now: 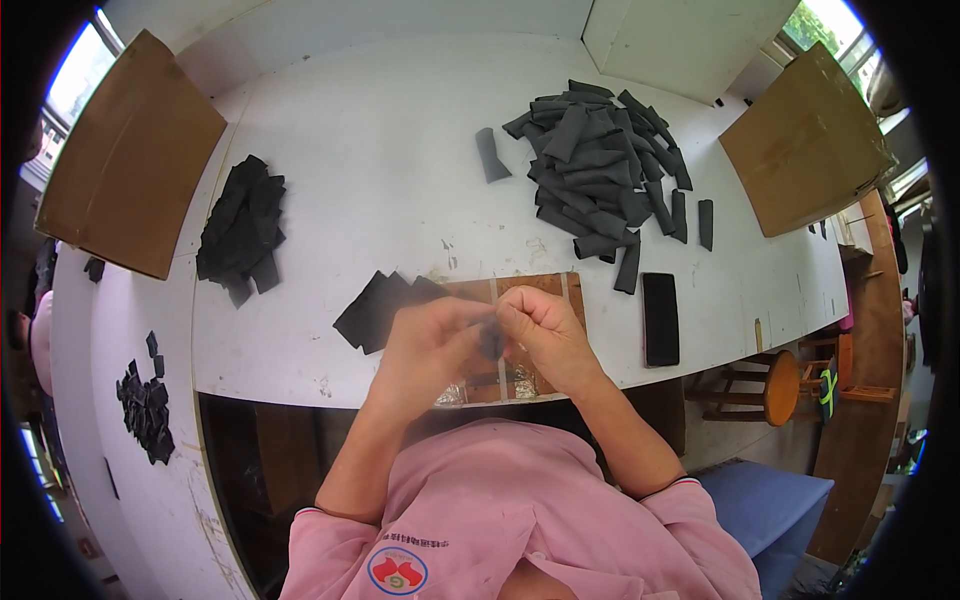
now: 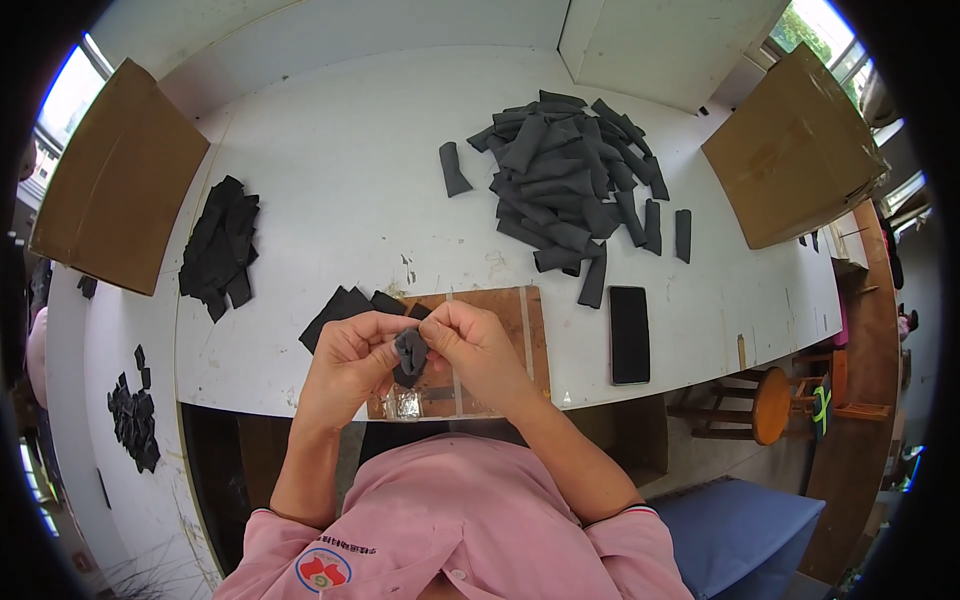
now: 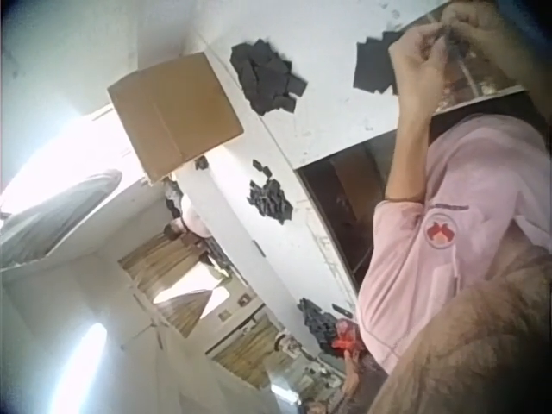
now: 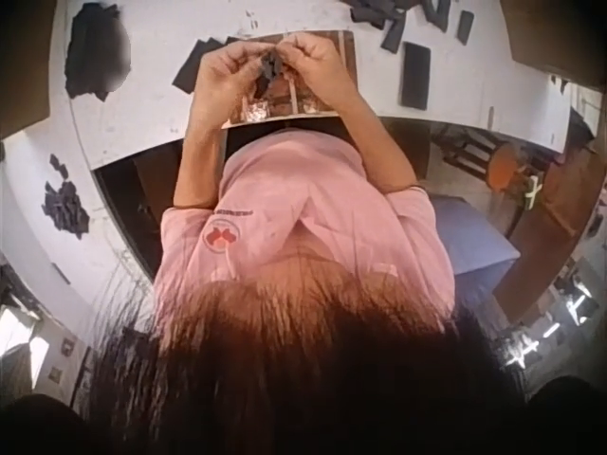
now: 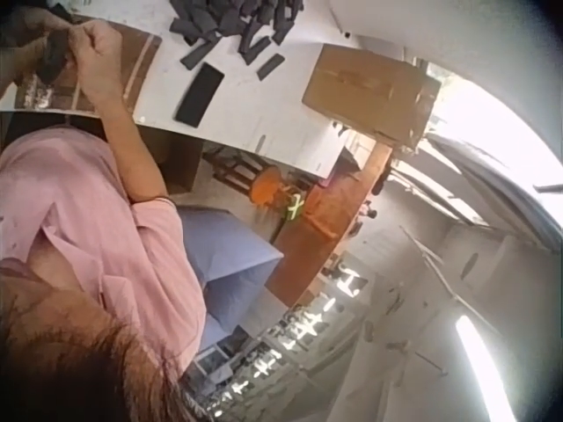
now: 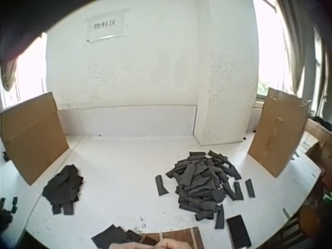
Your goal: Peeling and sticking small grey foam adhesive pieces onto larger black foam strips at a workshop table.
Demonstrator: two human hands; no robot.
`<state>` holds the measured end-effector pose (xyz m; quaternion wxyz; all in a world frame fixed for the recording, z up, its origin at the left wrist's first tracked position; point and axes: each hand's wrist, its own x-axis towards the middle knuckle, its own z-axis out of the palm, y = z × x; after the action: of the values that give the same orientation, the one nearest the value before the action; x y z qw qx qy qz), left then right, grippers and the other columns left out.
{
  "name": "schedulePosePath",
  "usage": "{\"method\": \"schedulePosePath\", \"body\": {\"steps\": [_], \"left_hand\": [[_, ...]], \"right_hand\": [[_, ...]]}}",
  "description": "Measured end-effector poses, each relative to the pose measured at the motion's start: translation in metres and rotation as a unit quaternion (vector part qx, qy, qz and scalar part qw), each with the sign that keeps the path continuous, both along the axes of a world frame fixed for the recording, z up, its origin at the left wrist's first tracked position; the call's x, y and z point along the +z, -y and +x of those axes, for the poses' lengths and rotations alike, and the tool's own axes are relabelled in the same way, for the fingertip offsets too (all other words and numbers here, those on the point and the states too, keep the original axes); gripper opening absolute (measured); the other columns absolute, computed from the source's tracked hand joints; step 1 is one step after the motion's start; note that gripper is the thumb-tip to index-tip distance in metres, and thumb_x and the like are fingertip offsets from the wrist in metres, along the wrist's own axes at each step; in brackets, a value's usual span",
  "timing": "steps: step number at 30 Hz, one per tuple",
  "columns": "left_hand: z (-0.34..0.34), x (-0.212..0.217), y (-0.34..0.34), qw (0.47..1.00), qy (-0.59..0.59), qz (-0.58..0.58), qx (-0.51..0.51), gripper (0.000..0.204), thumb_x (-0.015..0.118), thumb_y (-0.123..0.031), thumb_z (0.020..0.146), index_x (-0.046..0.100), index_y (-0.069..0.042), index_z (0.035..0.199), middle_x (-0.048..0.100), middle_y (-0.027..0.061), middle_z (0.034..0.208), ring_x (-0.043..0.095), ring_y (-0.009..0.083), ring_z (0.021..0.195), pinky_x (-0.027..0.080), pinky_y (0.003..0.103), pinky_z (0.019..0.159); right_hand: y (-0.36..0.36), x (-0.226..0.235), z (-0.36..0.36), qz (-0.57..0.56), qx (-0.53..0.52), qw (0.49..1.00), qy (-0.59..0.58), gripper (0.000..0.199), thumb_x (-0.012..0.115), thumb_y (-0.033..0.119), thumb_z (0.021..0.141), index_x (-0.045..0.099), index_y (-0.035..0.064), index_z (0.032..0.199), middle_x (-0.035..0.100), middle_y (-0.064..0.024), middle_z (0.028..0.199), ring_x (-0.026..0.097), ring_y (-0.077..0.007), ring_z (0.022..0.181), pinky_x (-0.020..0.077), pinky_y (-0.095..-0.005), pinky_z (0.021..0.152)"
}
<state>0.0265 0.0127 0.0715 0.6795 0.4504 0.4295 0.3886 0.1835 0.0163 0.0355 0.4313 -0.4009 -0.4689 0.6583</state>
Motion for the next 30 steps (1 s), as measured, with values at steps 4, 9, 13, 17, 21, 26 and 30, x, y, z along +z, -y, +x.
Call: {"method": "schedulePosePath", "body": {"steps": [4,9,13,17,21,26,30], "left_hand": [[0.009,0.001,0.006,0.989,-0.118,0.066,0.055,0.009,0.047,0.001,0.084,0.056,0.001,0.085,0.053,-0.0007,0.065,0.042,0.0007,0.049,0.034,0.015,0.042],[0.015,-0.015,0.01,0.945,-0.186,0.239,0.123,0.009,0.044,0.003,0.084,0.052,0.0,0.082,0.052,0.0003,0.065,0.041,0.0013,0.048,0.033,0.016,0.041],[0.017,-0.006,0.002,0.992,-0.013,0.035,0.117,0.006,0.044,0.005,0.083,0.048,0.001,0.086,0.051,0.003,0.063,0.04,0.0027,0.041,0.032,0.017,0.034],[0.005,-0.01,-0.007,0.939,0.313,-0.137,0.037,0.014,0.041,0.006,0.083,0.044,0.003,0.095,0.054,0.0097,0.071,0.038,0.0045,0.036,0.03,0.017,0.03],[0.004,-0.02,-0.008,0.702,0.664,-0.236,-0.098,0.033,0.03,0.007,0.079,0.034,0.006,0.111,0.05,0.0262,0.095,0.037,0.0064,0.033,0.028,0.018,0.028],[-0.003,-0.026,-0.009,0.671,0.695,-0.224,-0.127,0.038,0.031,0.005,0.078,0.032,0.005,0.116,0.051,0.0253,0.094,0.038,0.0075,0.033,0.031,0.018,0.029],[-0.007,-0.052,-0.007,0.756,0.578,-0.306,-0.017,0.032,0.035,0.004,0.079,0.037,0.004,0.111,0.054,0.0161,0.077,0.036,0.0063,0.032,0.027,0.018,0.029]], "right_hand": [[0.001,0.001,-0.001,0.01,-0.003,1.0,0.015,0.021,0.052,0.021,0.087,0.052,0.0025,0.077,0.051,0.0019,0.066,0.046,-0.0036,0.059,0.0384,-0.0177,0.053],[0.001,0.008,0.0,0.022,-0.007,0.999,0.041,0.019,0.053,0.019,0.086,0.053,0.0023,0.077,0.051,0.0016,0.066,0.046,-0.0036,0.059,0.0384,-0.0175,0.053],[-0.002,0.009,0.004,0.025,0.007,0.999,0.041,0.02,0.053,0.019,0.086,0.052,0.0024,0.076,0.051,0.0016,0.065,0.045,-0.0036,0.057,0.0385,-0.0175,0.053],[-0.005,0.019,0.005,-0.021,-0.02,0.999,-0.029,0.021,0.053,0.02,0.086,0.052,0.003,0.075,0.05,0.0023,0.064,0.045,-0.0033,0.057,0.0372,-0.0172,0.052],[-0.009,0.04,0.004,-0.004,0.006,1.0,-0.008,0.021,0.052,0.021,0.087,0.052,0.0034,0.075,0.05,0.0027,0.064,0.045,-0.0029,0.058,0.036,-0.0173,0.05],[-0.015,0.035,0.003,0.022,0.072,0.997,0.016,0.021,0.052,0.02,0.086,0.052,0.0038,0.073,0.048,0.0031,0.062,0.043,-0.0027,0.054,0.035,-0.0181,0.048],[-0.012,-0.007,0.006,-0.024,0.072,0.997,0.022,0.018,0.049,0.017,0.087,0.051,0.0047,0.073,0.048,0.003,0.06,0.043,-0.0034,0.051,0.0338,-0.0177,0.046]]}}
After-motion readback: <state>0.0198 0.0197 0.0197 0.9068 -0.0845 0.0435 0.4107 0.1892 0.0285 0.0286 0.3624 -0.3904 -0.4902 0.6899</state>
